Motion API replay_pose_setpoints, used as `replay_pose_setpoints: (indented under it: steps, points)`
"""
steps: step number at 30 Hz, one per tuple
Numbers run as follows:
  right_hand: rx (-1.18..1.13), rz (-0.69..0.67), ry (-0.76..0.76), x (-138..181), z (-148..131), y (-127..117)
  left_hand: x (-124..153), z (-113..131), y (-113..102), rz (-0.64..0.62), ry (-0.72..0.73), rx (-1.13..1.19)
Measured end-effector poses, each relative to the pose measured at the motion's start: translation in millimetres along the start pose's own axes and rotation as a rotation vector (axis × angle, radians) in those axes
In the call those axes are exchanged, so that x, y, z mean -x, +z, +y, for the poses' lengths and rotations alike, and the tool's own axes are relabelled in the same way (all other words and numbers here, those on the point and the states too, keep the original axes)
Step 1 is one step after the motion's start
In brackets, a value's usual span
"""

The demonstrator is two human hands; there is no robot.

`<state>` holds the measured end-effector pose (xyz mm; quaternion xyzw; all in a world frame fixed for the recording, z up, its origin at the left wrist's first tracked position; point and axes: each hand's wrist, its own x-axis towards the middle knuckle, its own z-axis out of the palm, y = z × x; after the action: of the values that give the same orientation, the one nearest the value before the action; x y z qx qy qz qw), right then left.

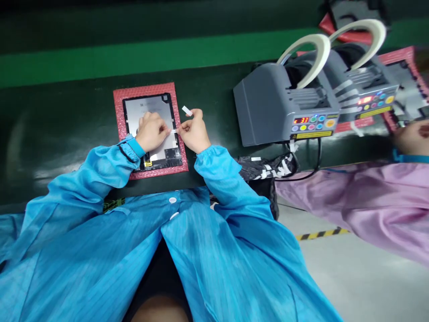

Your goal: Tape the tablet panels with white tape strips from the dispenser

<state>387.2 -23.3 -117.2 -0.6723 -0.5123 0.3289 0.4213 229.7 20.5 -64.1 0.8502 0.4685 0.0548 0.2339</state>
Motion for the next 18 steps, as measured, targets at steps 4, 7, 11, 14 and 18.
replay_pose_setpoints:
  steps: [4, 7, 11, 14, 18]
  points:
    - [0.046, -0.003, -0.002, 3, -4, 0, 1, 0, 1, -0.015, -0.001, -0.015]
    - [0.076, -0.014, 0.002, 3, -7, -2, 1, 0, 2, -0.027, -0.002, -0.026]
    - [0.125, -0.037, 0.009, 2, -12, -4, 1, 1, 1, -0.038, 0.009, -0.038]
    - [0.157, -0.059, 0.025, -1, -14, -4, 1, 1, 1, -0.03, 0.016, -0.033]
    - [0.195, -0.068, 0.053, -6, -10, -7, 0, 0, 6, 0.0, 0.03, -0.022]
